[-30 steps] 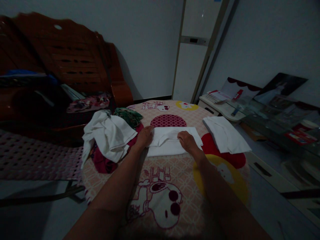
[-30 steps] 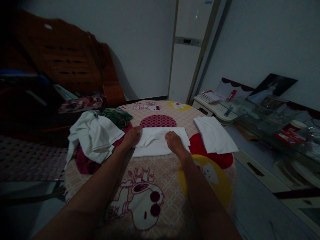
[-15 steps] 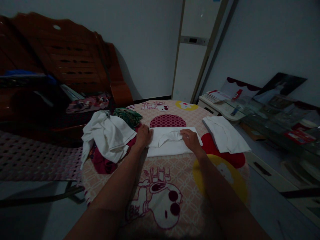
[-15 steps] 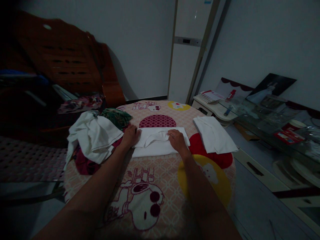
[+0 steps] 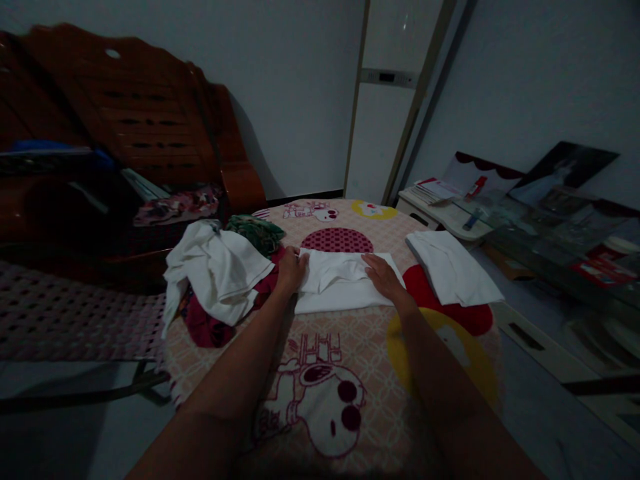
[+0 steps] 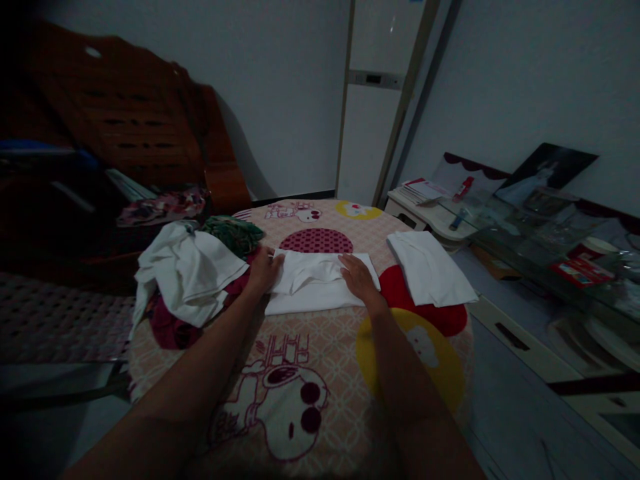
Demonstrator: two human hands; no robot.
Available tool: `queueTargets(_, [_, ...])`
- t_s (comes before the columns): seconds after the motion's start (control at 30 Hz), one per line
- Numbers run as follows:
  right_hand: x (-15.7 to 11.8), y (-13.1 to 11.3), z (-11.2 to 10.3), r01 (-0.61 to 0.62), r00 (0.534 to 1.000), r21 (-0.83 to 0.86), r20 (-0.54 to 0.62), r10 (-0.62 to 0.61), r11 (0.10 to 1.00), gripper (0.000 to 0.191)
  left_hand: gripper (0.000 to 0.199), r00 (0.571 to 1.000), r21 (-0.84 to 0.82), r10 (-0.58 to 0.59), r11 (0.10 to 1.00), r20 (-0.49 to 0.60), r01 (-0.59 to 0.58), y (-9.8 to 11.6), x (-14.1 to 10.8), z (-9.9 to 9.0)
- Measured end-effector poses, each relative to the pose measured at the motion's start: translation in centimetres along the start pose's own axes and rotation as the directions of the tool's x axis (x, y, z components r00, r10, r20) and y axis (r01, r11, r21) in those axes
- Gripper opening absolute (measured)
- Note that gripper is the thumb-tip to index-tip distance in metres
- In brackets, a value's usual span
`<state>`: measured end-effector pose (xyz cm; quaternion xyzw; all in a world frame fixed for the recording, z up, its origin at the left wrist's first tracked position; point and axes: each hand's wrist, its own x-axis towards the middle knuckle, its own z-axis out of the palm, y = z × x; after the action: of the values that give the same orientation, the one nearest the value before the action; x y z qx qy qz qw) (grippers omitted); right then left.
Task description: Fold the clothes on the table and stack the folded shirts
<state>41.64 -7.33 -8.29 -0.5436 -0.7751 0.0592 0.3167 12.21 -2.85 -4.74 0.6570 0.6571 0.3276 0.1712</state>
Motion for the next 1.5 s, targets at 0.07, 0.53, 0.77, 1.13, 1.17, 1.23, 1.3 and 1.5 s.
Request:
queueTargets(0.07, [-0.3,-0.1,0.1,0.015,1.0,-0.054,0.028,-0.013,0.998,0.044,0.021,0.999,0.027,0.014,1.0,-0.041,-0.012,-0.2,-0.1,0.1])
queueTargets(0.53, [-0.8,-1.7,0.1,0.009,0.994,-0.221,0.112,0.016,0.975,0.045,0.052,0.954,0.173,0.3,0.94,-0.017,-0.292,1.0,-1.1,-0.7])
queueTargets(0.77, [-0.8,-1.3,0.2,-0.009,0.994,-0.196,0.101,0.029,0.98,0.045,0.05,0.726,-0.025,0.575,0.79,0.377,-0.613,1.4,-2.1,1.3])
queueTargets(1.13, [-0.9,-1.1,0.1,0.02,0.995,-0.199,0.104,0.001,0.98,0.046,0.063,0.602,0.095,0.613,0.656,0.511,-0.749,1.1,-3.9,1.0])
queueTargets(1.17, [-0.9,-1.1,0.1,0.02,0.995,-0.196,0.102,0.0,0.98,0.046,0.061,0.595,0.098,0.61,0.65,0.523,-0.753,1.2,-4.1,1.0])
queueTargets(1.23, [-0.9,-1.2,0.0,0.012,0.995,-0.187,0.104,0.008,0.982,0.045,0.058,0.586,0.108,0.593,0.646,0.552,-0.756,1.4,-4.2,1.1])
queueTargets(1.3, [-0.8,-1.3,0.0,0.001,0.993,-0.186,0.112,0.021,0.983,0.045,0.055,0.583,0.117,0.576,0.646,0.572,-0.754,1.4,-4.1,1.2])
queueTargets(1.5, [-0.9,-1.1,-0.1,0.007,0.994,-0.18,0.111,0.013,0.984,0.045,0.054,0.589,0.044,0.581,0.689,0.562,-0.723,1.0,-3.9,1.2])
